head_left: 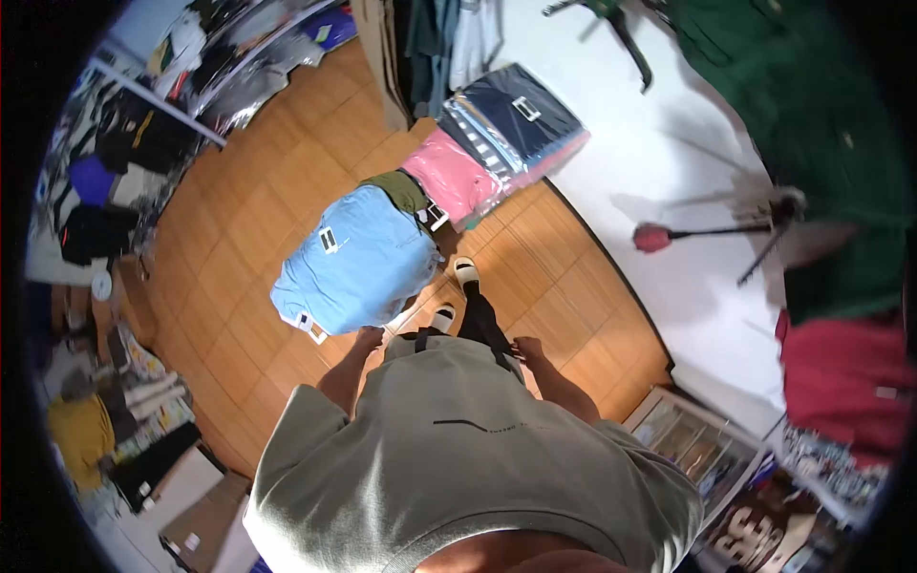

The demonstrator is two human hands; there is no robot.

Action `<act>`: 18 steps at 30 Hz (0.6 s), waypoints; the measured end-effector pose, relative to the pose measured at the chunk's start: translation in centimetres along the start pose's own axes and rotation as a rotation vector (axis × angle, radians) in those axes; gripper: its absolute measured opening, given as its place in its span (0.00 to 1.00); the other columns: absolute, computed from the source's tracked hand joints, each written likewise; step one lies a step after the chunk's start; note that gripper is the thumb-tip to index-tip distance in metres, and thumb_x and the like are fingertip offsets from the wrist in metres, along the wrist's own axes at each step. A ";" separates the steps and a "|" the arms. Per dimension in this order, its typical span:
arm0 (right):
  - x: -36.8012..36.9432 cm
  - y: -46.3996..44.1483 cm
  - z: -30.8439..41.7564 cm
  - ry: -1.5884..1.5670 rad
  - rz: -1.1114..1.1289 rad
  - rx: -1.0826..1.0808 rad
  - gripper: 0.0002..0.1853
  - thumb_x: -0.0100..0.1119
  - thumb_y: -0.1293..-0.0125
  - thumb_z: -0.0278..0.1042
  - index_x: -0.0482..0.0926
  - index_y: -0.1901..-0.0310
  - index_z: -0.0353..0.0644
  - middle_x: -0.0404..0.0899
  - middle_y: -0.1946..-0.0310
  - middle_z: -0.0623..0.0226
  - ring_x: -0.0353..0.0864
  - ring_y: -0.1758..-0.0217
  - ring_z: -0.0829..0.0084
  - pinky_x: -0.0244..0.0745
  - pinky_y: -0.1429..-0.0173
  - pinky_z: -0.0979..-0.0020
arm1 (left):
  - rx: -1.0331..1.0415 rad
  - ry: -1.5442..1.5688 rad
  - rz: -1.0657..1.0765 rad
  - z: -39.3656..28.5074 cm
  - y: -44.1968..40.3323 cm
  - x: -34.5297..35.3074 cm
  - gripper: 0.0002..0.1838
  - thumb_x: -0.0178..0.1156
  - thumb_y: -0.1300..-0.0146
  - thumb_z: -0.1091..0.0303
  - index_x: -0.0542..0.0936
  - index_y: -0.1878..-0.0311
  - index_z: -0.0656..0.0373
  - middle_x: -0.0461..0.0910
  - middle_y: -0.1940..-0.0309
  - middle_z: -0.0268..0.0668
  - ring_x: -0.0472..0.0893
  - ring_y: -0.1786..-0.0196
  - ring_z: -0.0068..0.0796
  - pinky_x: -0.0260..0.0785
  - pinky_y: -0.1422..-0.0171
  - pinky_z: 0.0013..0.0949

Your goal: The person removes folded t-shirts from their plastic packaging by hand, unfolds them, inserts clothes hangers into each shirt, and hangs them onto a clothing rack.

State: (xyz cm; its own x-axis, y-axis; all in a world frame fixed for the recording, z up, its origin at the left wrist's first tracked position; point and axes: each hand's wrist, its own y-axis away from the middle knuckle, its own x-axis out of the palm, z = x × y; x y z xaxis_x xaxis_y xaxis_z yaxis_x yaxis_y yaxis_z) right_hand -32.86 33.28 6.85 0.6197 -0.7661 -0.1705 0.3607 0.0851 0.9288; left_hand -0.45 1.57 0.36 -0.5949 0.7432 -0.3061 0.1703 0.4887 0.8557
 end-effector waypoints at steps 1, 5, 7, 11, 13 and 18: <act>-0.9 -0.3 2.1 0.067 -0.005 -0.022 0.11 0.58 0.35 0.35 0.80 0.52 0.44 0.82 0.69 0.67 0.83 0.68 0.69 0.75 0.68 0.65 | -0.013 0.042 -0.013 -0.2 0.8 1.6 0.12 0.59 0.40 0.59 0.79 0.71 0.58 0.76 0.82 0.37 0.76 0.81 0.29 0.72 0.77 0.37; 0.8 -8.1 11.6 0.183 0.242 -0.284 0.15 0.57 0.35 0.34 0.76 0.48 0.41 0.81 0.71 0.64 0.81 0.72 0.70 0.73 0.72 0.69 | -0.055 0.061 -0.045 -4.5 0.5 2.9 0.15 0.60 0.42 0.57 0.78 0.74 0.61 0.77 0.82 0.37 0.79 0.76 0.31 0.75 0.70 0.40; 2.2 -9.5 16.6 0.176 0.219 -0.436 0.20 0.57 0.35 0.32 0.73 0.42 0.39 0.81 0.70 0.62 0.80 0.74 0.70 0.73 0.74 0.70 | 0.015 -0.093 -0.080 -5.3 -2.2 5.0 0.16 0.61 0.42 0.55 0.81 0.71 0.61 0.81 0.77 0.42 0.82 0.70 0.35 0.76 0.62 0.43; 5.4 -12.8 27.2 0.411 0.084 -0.514 0.20 0.57 0.35 0.32 0.72 0.42 0.38 0.82 0.66 0.61 0.83 0.72 0.71 0.74 0.73 0.70 | 0.236 0.057 -0.035 -11.2 -7.1 9.9 0.17 0.64 0.41 0.53 0.86 0.62 0.60 0.86 0.64 0.46 0.85 0.58 0.40 0.76 0.52 0.42; 7.2 -13.8 30.7 0.467 0.102 -0.465 0.19 0.58 0.35 0.33 0.73 0.43 0.38 0.82 0.64 0.61 0.84 0.71 0.72 0.75 0.73 0.71 | 0.221 0.059 -0.049 -14.1 -10.4 12.3 0.19 0.63 0.39 0.49 0.86 0.59 0.56 0.86 0.60 0.46 0.85 0.57 0.37 0.76 0.53 0.42; 11.1 -17.0 36.6 0.567 0.152 -0.372 0.18 0.60 0.37 0.34 0.76 0.45 0.41 0.82 0.65 0.63 0.84 0.71 0.72 0.77 0.71 0.71 | 0.836 0.797 0.190 -16.7 -23.5 19.1 0.22 0.62 0.38 0.48 0.82 0.48 0.53 0.84 0.54 0.42 0.83 0.59 0.35 0.75 0.54 0.40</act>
State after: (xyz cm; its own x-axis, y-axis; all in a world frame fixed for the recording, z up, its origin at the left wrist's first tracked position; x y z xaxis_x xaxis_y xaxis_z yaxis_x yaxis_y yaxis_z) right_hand -57.62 -0.04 1.18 0.9143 -0.2862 -0.2867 0.3931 0.4557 0.7986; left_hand -28.96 -3.38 -18.65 -0.7780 0.4850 0.3993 0.5966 0.7695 0.2277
